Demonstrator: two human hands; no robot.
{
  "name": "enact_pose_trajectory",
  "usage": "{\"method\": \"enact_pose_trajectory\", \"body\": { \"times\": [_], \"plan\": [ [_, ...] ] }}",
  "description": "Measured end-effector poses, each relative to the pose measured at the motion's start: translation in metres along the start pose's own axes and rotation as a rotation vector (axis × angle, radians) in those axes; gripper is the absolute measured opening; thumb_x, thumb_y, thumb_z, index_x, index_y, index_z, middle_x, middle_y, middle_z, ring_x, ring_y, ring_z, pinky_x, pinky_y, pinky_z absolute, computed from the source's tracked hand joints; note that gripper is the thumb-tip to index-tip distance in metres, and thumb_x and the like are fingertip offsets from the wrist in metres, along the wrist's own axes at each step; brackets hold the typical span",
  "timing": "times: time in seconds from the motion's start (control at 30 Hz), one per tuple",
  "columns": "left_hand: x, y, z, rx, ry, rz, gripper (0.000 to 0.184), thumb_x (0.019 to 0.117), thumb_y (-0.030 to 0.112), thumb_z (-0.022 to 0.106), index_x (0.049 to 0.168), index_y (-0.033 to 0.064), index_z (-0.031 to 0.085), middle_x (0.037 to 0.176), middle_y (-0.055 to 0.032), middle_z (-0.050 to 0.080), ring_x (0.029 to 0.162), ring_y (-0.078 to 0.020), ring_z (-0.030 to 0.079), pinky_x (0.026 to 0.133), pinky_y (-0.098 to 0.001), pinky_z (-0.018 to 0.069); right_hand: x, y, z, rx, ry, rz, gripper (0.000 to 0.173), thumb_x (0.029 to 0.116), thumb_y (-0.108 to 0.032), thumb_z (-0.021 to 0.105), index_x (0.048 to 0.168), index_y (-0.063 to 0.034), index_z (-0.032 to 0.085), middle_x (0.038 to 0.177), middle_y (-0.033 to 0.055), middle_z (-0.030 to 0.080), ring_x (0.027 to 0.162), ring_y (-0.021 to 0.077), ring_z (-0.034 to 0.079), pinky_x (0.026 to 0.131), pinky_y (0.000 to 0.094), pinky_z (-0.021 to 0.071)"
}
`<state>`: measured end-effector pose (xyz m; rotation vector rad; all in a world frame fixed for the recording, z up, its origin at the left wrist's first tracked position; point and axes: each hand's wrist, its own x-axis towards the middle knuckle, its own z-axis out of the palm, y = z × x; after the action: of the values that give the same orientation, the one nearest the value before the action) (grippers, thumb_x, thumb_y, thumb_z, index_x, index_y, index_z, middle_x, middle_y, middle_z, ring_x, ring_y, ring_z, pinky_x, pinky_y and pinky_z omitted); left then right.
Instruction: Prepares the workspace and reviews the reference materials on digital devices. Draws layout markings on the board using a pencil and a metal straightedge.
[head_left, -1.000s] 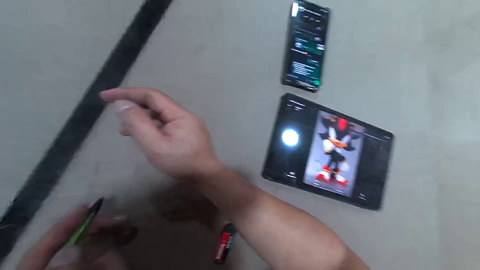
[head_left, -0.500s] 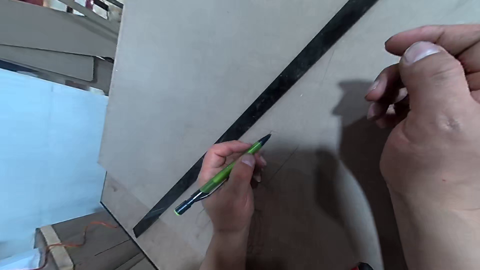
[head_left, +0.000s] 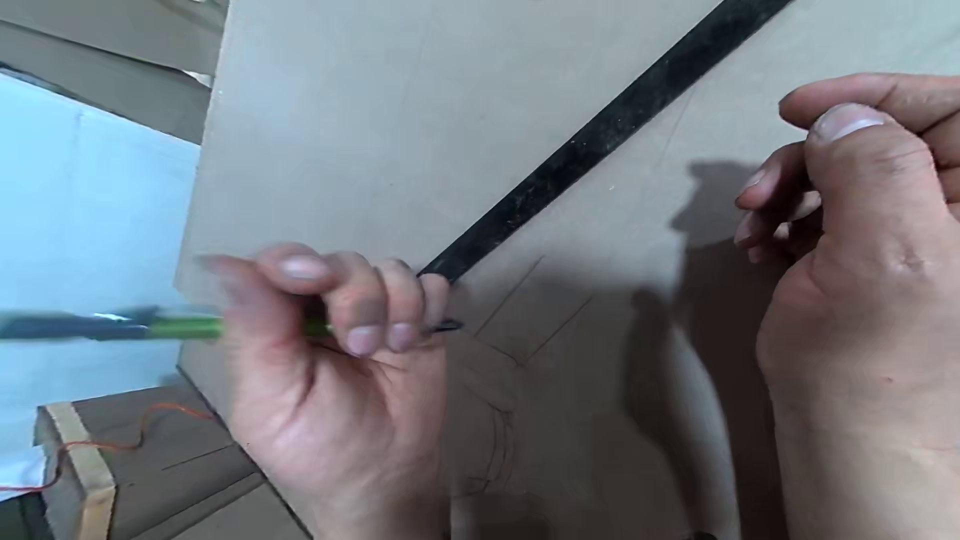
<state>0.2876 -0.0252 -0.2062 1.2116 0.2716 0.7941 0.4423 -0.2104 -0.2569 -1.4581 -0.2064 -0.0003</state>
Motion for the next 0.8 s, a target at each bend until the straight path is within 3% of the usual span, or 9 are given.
{"method": "enact_pose_trajectory", "body": {
  "times": [0.07,0.1,0.17,0.3,0.37,0.47,0.73,0.77,0.8],
  "plan": [
    [0.004,0.012,0.0,-0.161,0.039,0.011,0.074,0.1031,0.065,0.006,0.09,0.0122,0.055,0.062,0.0011,0.045,0.052,-0.0136,0.045,0.052,-0.0307,0.0467,0.0,0.002,0.002,0.013,-0.018,-0.002,0.019,0.1075,-0.013,0.051,0.111,-0.0054,0.067,0.079,-0.0045,0.068,0.063,0.0074,0.065,0.051,0.0206,0.0542],
    [0.006,0.013,0.001,-0.224,0.033,0.001,0.085,0.0945,0.079,0.006,0.091,0.0117,0.057,0.062,0.0003,0.046,0.052,-0.0141,0.045,0.05,-0.0314,0.0461,0.0,0.003,0.003,0.019,-0.021,-0.011,0.019,0.1077,-0.014,0.051,0.112,-0.0054,0.067,0.079,-0.0044,0.068,0.063,0.0076,0.065,0.051,0.021,0.0538],
    [0.009,0.007,0.0,-0.258,0.006,-0.015,0.097,0.0815,0.092,0.0,0.081,0.0127,0.056,0.061,-0.0015,0.046,0.053,-0.0166,0.045,0.05,-0.0345,0.0459,-0.002,0.005,0.005,0.024,-0.007,-0.041,0.019,0.1074,-0.014,0.05,0.11,-0.0049,0.066,0.078,-0.0042,0.068,0.062,0.0078,0.065,0.051,0.0216,0.0539],
    [0.004,-0.007,-0.003,-0.254,-0.112,-0.071,0.097,0.0756,0.092,-0.012,0.066,0.0142,0.045,0.057,-0.0024,0.039,0.055,-0.0194,0.043,0.054,-0.0375,0.0443,-0.009,0.004,0.012,-0.002,-0.036,-0.16,0.018,0.106,-0.011,0.05,0.108,-0.0031,0.066,0.078,-0.0042,0.068,0.065,0.007,0.066,0.053,0.0222,0.0554],
    [0.0,-0.009,-0.006,-0.258,-0.198,-0.09,0.09,0.0794,0.091,-0.004,0.063,0.0147,0.043,0.056,-0.0017,0.038,0.056,-0.0194,0.044,0.058,-0.039,0.0453,-0.01,0.003,0.014,0.001,-0.051,-0.174,0.018,0.1061,-0.01,0.051,0.108,-0.0033,0.067,0.078,-0.0043,0.067,0.064,0.0069,0.066,0.053,0.022,0.0554],
    [-0.001,-0.013,-0.008,-0.262,-0.194,-0.101,0.086,0.0804,0.09,0.006,0.061,0.0147,0.044,0.055,-0.0015,0.039,0.055,-0.0195,0.044,0.058,-0.0397,0.0458,-0.007,0.003,0.014,0.015,-0.038,-0.149,0.018,0.1062,-0.01,0.05,0.108,-0.0029,0.067,0.077,-0.0042,0.067,0.063,0.0068,0.065,0.052,0.022,0.0553],
    [-0.001,-0.018,-0.013,-0.214,-0.192,-0.111,0.088,0.0794,0.094,0.009,0.063,0.016,0.047,0.057,0.0002,0.041,0.057,-0.0183,0.046,0.061,-0.0385,0.0471,-0.008,0.001,0.016,0.036,-0.032,-0.124,0.017,0.1051,-0.007,0.05,0.108,-0.0011,0.066,0.076,-0.0026,0.066,0.062,0.0082,0.065,0.053,0.0242,0.0565],
    [0.0,-0.016,-0.022,-0.146,-0.234,-0.113,0.084,0.0822,0.092,0.014,0.065,0.0173,0.049,0.061,0.0014,0.043,0.061,-0.017,0.048,0.063,-0.0369,0.048,-0.012,0.0,0.021,0.055,-0.016,-0.118,0.017,0.1044,-0.005,0.051,0.108,0.0012,0.066,0.075,-0.0007,0.065,0.061,0.009,0.064,0.052,0.0252,0.0572],
    [0.0,-0.019,-0.032,-0.098,-0.279,-0.121,0.075,0.0878,0.085,0.027,0.066,0.0178,0.053,0.066,0.0022,0.049,0.066,-0.0157,0.051,0.067,-0.035,0.0496,-0.015,-0.003,0.024,0.067,0.018,-0.105,0.017,0.1035,-0.003,0.052,0.109,0.0036,0.066,0.073,0.0018,0.064,0.058,0.0101,0.063,0.05,0.0262,0.0568]
  ]
}}
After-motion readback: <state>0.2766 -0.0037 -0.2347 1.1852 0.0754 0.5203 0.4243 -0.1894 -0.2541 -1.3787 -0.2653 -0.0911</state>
